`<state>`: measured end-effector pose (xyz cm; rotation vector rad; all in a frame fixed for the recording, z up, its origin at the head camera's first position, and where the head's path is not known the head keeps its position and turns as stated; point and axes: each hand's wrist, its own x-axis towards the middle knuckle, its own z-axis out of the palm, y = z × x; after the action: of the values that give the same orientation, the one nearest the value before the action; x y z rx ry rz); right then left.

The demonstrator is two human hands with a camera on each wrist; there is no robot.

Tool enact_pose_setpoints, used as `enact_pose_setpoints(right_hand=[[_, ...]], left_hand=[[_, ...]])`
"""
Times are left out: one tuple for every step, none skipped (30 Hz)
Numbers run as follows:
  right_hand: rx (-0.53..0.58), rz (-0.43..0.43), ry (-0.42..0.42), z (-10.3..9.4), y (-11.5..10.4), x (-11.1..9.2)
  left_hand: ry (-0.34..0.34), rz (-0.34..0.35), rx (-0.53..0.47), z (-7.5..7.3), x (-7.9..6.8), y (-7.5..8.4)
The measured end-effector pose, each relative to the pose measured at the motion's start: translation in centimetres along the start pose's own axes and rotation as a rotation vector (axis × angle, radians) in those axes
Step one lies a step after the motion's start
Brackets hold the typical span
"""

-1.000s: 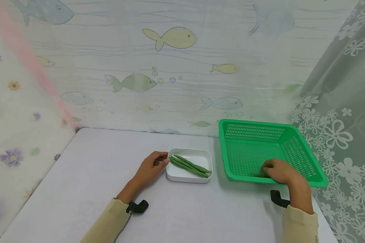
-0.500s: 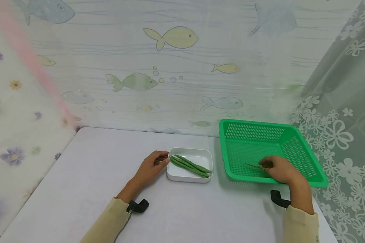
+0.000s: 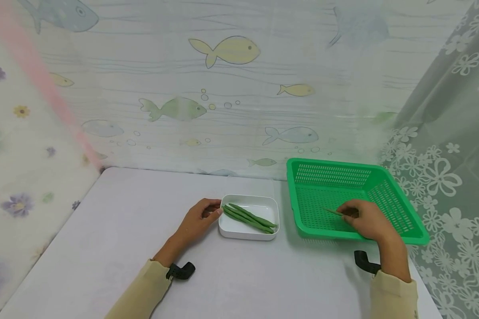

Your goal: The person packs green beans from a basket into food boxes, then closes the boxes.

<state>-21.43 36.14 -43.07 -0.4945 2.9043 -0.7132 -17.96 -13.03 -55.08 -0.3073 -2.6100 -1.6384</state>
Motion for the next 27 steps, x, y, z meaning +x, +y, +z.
enact_pose_setpoints(right_hand=[[0.001, -0.001, 0.003, 0.0, 0.0, 0.0], [0.002, -0.002, 0.006, 0.0, -0.1, 0.0], [0.002, -0.003, 0.01, 0.0, -0.1, 0.0], [0.0, -0.004, 0.014, 0.0, -0.1, 0.0], [-0.003, -0.006, 0.021, 0.1, -0.2, 0.0], [-0.008, -0.007, 0.029, 0.1, -0.2, 0.0], [-0.014, -0.01, 0.039, 0.2, -0.3, -0.1], [-0.022, -0.015, 0.049, 0.2, -0.3, -0.1], [-0.028, -0.021, 0.06, 0.3, -0.3, 0.0], [-0.033, -0.027, 0.07, 0.4, -0.4, 0.0], [-0.039, -0.036, 0.082, 0.4, -0.5, 0.0], [-0.044, -0.045, 0.095, 0.4, -0.6, 0.0], [-0.048, -0.054, 0.105, 0.4, -0.7, 0.0], [-0.048, -0.06, 0.115, 0.4, -0.8, 0.0], [-0.045, -0.064, 0.125, 0.3, -1.0, 0.0], [-0.046, -0.069, 0.135, 0.3, -1.2, 0.0], [-0.045, -0.073, 0.145, 0.2, -1.4, 0.0], [-0.044, -0.078, 0.156, 0.2, -1.7, 0.0], [-0.044, -0.084, 0.168, 0.1, -2.0, 0.0], [-0.041, -0.092, 0.182, 0.1, -2.3, 0.0], [-0.043, -0.106, 0.199, 0.0, -2.6, -0.1], [-0.047, -0.123, 0.218, 0.0, -2.9, -0.1], [-0.05, -0.143, 0.238, 0.0, -3.2, -0.1], [-0.052, -0.163, 0.259, 0.0, -3.5, -0.1], [-0.056, -0.185, 0.278, 0.0, -3.9, -0.1], [-0.058, -0.207, 0.295, 0.0, -4.2, -0.1], [-0.06, -0.226, 0.313, 0.0, -4.5, -0.1]], left_hand=[[0.0, -0.001, 0.002, 0.0, 0.0, -0.1], [0.001, -0.001, 0.005, 0.0, 0.0, -0.1], [0.001, 0.001, 0.006, 0.0, 0.0, -0.1], [0.003, 0.0, 0.009, 0.0, 0.0, -0.2], [0.004, 0.003, 0.007, 0.0, 0.0, -0.2], [0.004, 0.007, 0.007, 0.1, 0.0, -0.2], [0.004, 0.009, 0.005, 0.0, 0.0, -0.2], [0.004, 0.01, 0.002, 0.0, 0.0, -0.2], [0.004, 0.011, 0.0, 0.0, 0.0, -0.2], [0.004, 0.012, -0.002, 0.0, 0.0, -0.2], [0.004, 0.013, -0.004, 0.1, 0.0, -0.3], [0.004, 0.014, -0.003, 0.1, 0.1, -0.3], [0.003, 0.014, -0.004, 0.1, 0.1, -0.4], [0.003, 0.015, -0.006, 0.1, 0.1, -0.4], [0.002, 0.016, -0.006, 0.1, 0.1, -0.5], [0.001, 0.017, -0.008, 0.1, 0.1, -0.5], [0.001, 0.017, -0.009, 0.1, 0.1, -0.5], [0.0, 0.018, -0.009, 0.1, 0.1, -0.5], [-0.001, 0.021, -0.008, 0.1, 0.2, -0.5], [-0.002, 0.02, -0.008, 0.1, 0.2, -0.6], [-0.002, 0.02, -0.006, 0.1, 0.2, -0.6], [-0.003, 0.019, -0.006, 0.1, 0.2, -0.7], [-0.004, 0.019, -0.005, 0.1, 0.2, -0.7], [-0.005, 0.017, -0.005, 0.1, 0.2, -0.7], [-0.006, 0.013, -0.006, 0.1, 0.2, -0.8], [-0.005, 0.013, -0.009, 0.1, 0.2, -0.7], [-0.005, 0.013, -0.013, 0.1, 0.3, -0.7]])
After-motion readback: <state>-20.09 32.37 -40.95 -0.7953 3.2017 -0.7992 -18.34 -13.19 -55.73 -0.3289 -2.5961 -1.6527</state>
